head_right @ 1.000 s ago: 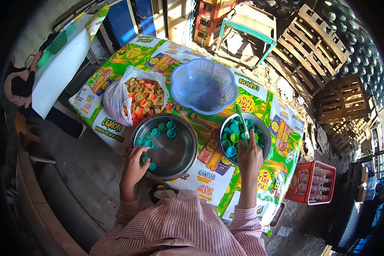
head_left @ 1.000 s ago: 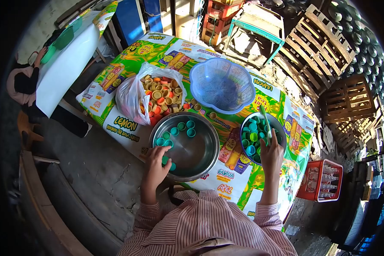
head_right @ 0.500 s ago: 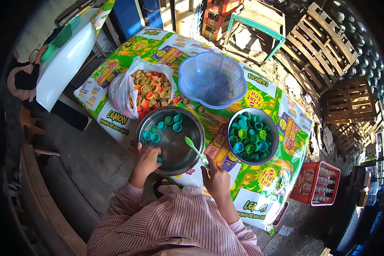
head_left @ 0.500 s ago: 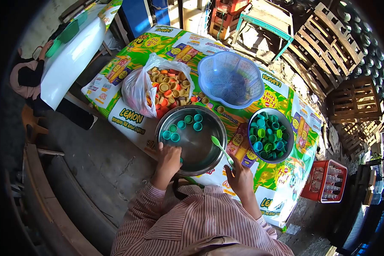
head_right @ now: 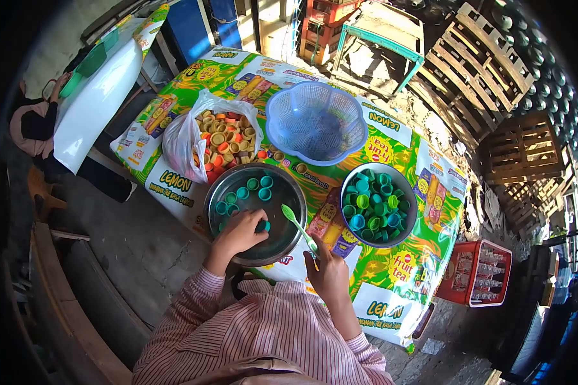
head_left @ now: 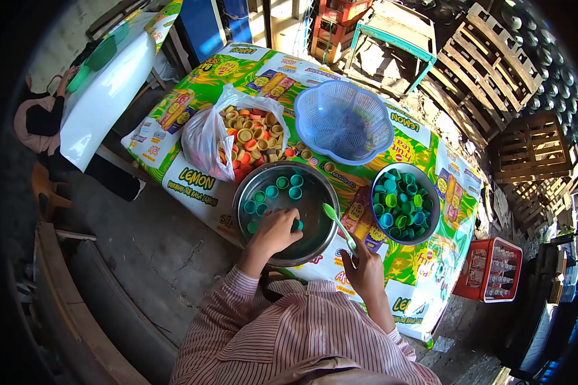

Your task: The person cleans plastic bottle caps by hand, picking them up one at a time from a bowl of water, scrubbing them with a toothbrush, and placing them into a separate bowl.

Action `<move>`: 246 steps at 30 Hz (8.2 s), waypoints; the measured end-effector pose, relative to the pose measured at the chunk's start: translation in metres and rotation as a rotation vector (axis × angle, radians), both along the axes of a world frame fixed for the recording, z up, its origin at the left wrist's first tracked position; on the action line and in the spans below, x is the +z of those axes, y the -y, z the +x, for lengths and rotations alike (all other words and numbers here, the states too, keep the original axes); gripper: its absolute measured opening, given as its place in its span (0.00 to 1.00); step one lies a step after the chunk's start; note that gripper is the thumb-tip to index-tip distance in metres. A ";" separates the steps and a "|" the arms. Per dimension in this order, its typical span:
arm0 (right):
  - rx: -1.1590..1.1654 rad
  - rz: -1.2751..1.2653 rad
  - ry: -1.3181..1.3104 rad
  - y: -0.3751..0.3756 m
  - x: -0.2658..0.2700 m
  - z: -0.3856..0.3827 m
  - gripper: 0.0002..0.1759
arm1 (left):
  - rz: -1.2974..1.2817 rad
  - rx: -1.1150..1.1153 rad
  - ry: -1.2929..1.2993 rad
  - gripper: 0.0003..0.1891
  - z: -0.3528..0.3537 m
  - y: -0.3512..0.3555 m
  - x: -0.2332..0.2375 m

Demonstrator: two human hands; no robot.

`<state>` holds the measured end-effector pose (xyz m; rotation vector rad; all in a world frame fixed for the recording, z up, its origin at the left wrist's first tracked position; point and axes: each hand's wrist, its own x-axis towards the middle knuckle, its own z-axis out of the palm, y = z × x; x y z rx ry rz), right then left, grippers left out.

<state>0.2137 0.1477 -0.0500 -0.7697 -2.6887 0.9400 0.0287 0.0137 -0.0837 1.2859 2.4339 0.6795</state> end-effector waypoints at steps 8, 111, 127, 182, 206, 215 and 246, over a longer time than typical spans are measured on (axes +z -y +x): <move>-0.032 -0.057 -0.060 0.000 0.007 0.005 0.30 | 0.156 -0.079 0.135 0.16 -0.017 -0.006 0.019; 0.415 0.204 -0.245 0.022 0.070 -0.011 0.42 | 1.186 -0.027 1.196 0.23 0.021 0.010 0.058; 0.391 -0.009 -0.285 0.030 0.063 -0.010 0.39 | 0.914 0.035 1.247 0.24 0.018 0.017 0.066; 0.298 -0.244 -0.455 0.034 0.059 -0.014 0.36 | 1.339 0.007 0.282 0.19 0.036 0.000 0.064; 0.332 0.123 -0.333 0.020 0.056 -0.002 0.38 | 1.081 0.161 1.280 0.19 0.034 0.013 0.072; 0.314 0.286 -0.219 0.020 0.059 -0.002 0.38 | 0.990 0.220 0.945 0.19 0.032 0.013 0.064; 0.072 -0.438 -0.304 0.026 0.037 -0.008 0.19 | 0.924 -0.026 0.716 0.17 0.059 -0.002 0.049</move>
